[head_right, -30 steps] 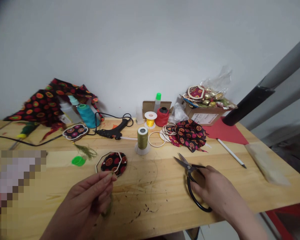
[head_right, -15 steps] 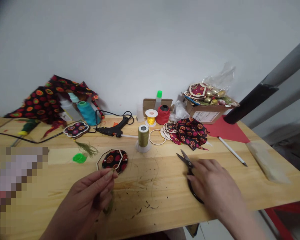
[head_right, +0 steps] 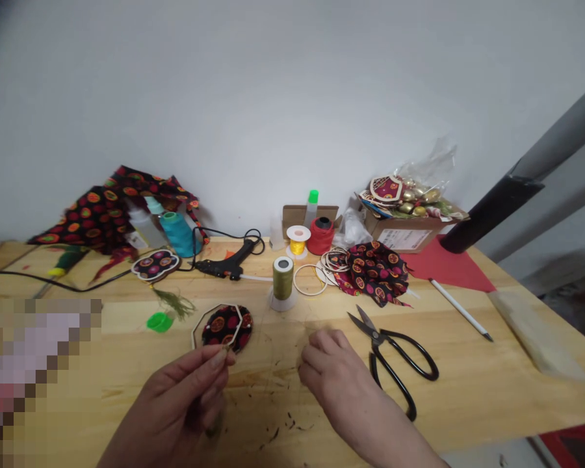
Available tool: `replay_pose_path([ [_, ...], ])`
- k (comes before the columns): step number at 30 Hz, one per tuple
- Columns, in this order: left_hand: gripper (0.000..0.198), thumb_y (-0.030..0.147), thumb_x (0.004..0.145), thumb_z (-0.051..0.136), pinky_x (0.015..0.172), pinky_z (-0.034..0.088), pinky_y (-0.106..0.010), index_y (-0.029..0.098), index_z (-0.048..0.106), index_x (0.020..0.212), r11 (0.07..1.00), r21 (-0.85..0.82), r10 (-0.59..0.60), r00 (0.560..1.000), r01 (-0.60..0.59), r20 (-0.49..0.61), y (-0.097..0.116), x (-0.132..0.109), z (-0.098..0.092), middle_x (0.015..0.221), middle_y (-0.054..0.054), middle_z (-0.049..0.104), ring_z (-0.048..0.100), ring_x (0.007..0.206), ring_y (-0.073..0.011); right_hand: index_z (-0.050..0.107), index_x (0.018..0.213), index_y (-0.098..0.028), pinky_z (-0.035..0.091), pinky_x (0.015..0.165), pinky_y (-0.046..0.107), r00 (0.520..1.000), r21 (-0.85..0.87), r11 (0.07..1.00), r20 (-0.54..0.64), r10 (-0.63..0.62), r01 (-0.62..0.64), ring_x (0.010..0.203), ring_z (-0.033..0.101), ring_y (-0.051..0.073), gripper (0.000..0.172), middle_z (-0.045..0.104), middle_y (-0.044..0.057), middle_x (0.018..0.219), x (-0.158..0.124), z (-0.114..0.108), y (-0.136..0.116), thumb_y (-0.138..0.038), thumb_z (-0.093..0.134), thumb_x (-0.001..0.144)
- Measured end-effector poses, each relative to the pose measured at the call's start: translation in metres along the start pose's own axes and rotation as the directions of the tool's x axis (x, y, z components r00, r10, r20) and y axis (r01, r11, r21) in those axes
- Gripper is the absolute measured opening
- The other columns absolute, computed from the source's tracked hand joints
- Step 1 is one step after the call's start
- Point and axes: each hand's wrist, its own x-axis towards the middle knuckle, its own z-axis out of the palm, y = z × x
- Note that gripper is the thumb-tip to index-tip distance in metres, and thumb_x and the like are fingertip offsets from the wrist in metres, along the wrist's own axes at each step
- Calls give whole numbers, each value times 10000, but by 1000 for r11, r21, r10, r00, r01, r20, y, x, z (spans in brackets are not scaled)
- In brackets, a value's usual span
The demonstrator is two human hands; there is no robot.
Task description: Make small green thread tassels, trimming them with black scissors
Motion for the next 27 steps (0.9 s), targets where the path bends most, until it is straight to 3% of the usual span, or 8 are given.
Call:
replay_pose_path([
  [3, 181, 268, 583, 826, 375, 230, -138, 152, 720, 673, 1000, -10, -2, 1000, 2, -17, 0, 0, 0, 485, 49, 493, 297, 404, -28, 570, 742, -192, 374, 759, 342, 999, 84, 996, -28, 46, -44, 803, 466, 185, 153, 610, 0, 779, 0, 2, -1, -88, 573, 855],
  [6, 199, 289, 574, 831, 372, 214, -130, 149, 722, 664, 1000, -14, -6, 1000, 6, -23, -1, 2, -2, 490, 42, 508, 306, 409, -27, 567, 746, -194, 405, 778, 335, 984, 365, 923, -75, 160, -122, 859, 496, 191, 197, 605, 22, 821, 2, -1, -6, -59, 487, 865],
  [8, 194, 292, 581, 831, 377, 216, -128, 151, 728, 666, 1000, -5, -4, 1000, 4, -20, -1, 3, -3, 490, 41, 509, 328, 418, -31, 558, 732, -194, 421, 807, 336, 950, 610, 770, -91, 299, -184, 911, 524, 195, 185, 608, 41, 896, 5, -4, -11, -110, 474, 873],
  [11, 179, 288, 600, 824, 387, 225, -128, 151, 731, 668, 1000, 20, 8, 1000, -8, -1, -1, 4, -2, 514, 30, 536, 355, 434, -36, 547, 693, -190, 437, 790, 329, 861, 875, 402, 32, 507, -269, 891, 569, 195, 159, 635, 55, 942, 12, -6, -22, -223, 529, 848],
  [13, 177, 304, 633, 799, 380, 216, -138, 146, 729, 668, 998, 63, 28, 999, -29, 24, -1, 5, -1, 553, 13, 578, 339, 425, -32, 568, 691, -181, 439, 756, 313, 821, 940, 189, 136, 554, -284, 820, 585, 183, 157, 664, 51, 870, 17, -6, -32, -265, 564, 823],
  [16, 203, 339, 712, 735, 377, 199, -156, 137, 736, 699, 985, 153, 78, 995, -86, 57, 0, 5, 2, 489, 35, 524, 286, 402, -35, 615, 738, -160, 427, 677, 276, 808, 966, 19, 204, 553, -257, 701, 574, 152, 142, 682, 37, 744, 27, -4, -47, -283, 594, 807],
  [20, 237, 360, 753, 695, 401, 205, -163, 132, 757, 765, 981, 176, 80, 995, -88, 53, -2, 4, 3, 401, 84, 362, 269, 409, -49, 607, 693, -154, 398, 608, 250, 774, 967, -45, 229, 590, -252, 611, 525, 129, 166, 673, 24, 648, 37, -1, -65, -292, 628, 782],
  [27, 215, 353, 727, 725, 501, 391, -206, 151, 773, 784, 994, 107, 24, 999, -27, 35, -7, 2, 2, 414, 75, 407, 360, 422, -68, 597, 654, -151, 394, 566, 245, 764, 966, -95, 247, 596, -239, 560, 516, 119, 243, 640, 12, 599, 45, 13, -78, -368, 671, 734],
])
